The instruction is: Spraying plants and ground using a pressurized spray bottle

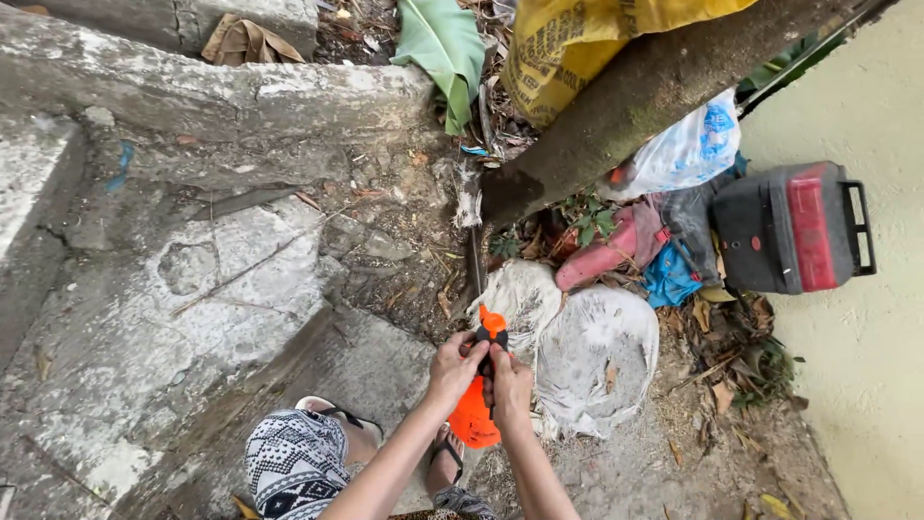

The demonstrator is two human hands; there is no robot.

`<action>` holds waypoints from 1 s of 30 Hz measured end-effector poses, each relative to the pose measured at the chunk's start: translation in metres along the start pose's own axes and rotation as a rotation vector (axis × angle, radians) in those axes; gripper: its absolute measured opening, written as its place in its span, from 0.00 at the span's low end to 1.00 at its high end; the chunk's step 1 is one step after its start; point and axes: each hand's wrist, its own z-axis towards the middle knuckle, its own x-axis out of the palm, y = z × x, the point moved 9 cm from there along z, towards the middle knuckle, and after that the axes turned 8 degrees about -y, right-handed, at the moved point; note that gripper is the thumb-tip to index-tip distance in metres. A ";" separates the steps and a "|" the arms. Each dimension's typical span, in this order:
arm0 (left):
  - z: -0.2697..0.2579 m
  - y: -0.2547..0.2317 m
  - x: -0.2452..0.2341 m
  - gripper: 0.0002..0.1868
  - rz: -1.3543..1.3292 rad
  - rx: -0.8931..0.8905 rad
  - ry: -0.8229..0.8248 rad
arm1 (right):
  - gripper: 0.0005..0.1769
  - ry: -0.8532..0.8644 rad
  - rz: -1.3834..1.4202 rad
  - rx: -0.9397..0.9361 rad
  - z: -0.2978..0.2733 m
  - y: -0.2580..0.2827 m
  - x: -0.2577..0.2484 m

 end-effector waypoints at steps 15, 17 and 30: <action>-0.012 -0.022 0.020 0.20 0.212 0.053 0.015 | 0.21 -0.070 0.030 0.007 0.021 0.000 -0.020; -0.004 -0.015 0.026 0.19 0.213 0.092 0.005 | 0.20 -0.050 0.044 -0.012 0.024 0.002 -0.021; -0.010 -0.019 0.018 0.24 0.127 0.011 -0.005 | 0.22 -0.035 -0.101 -0.028 0.008 0.028 -0.013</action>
